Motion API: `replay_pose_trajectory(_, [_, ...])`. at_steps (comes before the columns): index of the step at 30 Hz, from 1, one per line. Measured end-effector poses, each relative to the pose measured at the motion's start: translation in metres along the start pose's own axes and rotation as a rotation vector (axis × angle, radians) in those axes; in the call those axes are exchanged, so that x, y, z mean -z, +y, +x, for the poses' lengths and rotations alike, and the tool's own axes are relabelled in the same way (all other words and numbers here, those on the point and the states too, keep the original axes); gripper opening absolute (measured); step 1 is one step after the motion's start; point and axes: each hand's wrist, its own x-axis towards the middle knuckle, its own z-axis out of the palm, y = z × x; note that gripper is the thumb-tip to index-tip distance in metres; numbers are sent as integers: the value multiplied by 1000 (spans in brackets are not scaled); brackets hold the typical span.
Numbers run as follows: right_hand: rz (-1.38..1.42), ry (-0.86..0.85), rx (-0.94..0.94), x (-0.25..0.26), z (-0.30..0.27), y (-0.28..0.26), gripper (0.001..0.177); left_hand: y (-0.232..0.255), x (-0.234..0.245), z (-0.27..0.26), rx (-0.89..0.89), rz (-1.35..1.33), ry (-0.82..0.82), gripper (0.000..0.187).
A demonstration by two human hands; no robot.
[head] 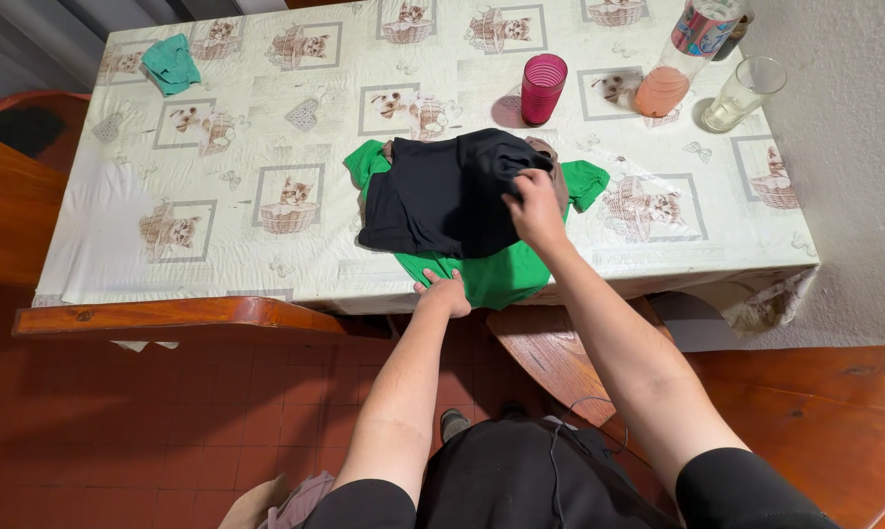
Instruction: The person is hanging clothes on a laundry drying rack.
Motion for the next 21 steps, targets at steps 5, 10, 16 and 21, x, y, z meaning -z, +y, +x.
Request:
replay_pose_trajectory(5, [237,-117,145,1,-6,-41,24,2,2,-4,-4,-3,3,98])
replay_pose_trajectory(10, [599,-248,91,-14,-20,-42,34,4,9,-18,21,43,-13,99])
replay_pose_trajectory(16, [1360,-201,-421,9,-24,-73,41,0,9,-25,67,-69,4,98])
replay_pose_trajectory(21, [1485,-145,-439,31,-26,-95,42,-14,3,-22,-118,217,105,67])
